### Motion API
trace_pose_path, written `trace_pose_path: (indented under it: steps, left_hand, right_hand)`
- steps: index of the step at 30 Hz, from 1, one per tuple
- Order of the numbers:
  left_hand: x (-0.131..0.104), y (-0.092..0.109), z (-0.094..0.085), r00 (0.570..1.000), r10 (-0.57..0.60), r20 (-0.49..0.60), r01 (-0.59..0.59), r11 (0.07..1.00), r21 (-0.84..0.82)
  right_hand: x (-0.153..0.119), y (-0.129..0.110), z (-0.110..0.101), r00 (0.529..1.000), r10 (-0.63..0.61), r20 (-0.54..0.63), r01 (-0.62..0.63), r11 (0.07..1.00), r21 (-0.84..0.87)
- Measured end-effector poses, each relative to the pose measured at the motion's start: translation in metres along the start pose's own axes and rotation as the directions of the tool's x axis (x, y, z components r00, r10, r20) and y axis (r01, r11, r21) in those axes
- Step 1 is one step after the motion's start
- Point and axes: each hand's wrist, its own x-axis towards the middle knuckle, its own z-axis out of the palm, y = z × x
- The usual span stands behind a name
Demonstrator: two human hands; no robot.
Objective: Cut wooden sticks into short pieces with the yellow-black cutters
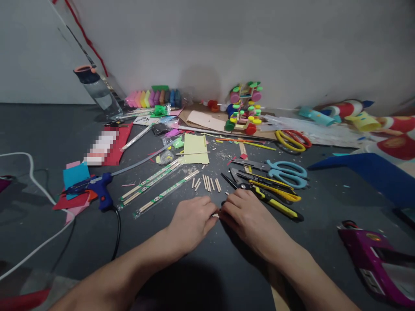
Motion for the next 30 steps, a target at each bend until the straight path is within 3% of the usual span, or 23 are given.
trace_pose_path:
  steps: [5,10,20,30]
  left_hand:
    - [-0.001,-0.006,-0.001,0.999,-0.031,-0.028,0.031,1.000,0.005]
    - [0.002,-0.008,0.000,0.999,-0.023,-0.040,0.023,1.000,-0.005]
    - [0.004,-0.011,0.000,0.997,-0.017,-0.070,0.017,1.000,-0.002]
    - [0.001,-0.014,-0.006,0.996,-0.026,-0.081,0.024,0.999,-0.022]
  right_hand:
    - [0.003,0.003,-0.003,0.998,0.030,-0.061,-0.032,0.999,-0.037]
    - [-0.002,0.019,-0.010,0.977,0.144,-0.157,-0.164,0.978,-0.127]
    - [0.004,0.011,-0.004,0.988,0.106,-0.114,-0.118,0.988,-0.103]
    - [0.015,0.009,0.001,0.980,0.170,-0.099,-0.178,0.982,-0.069]
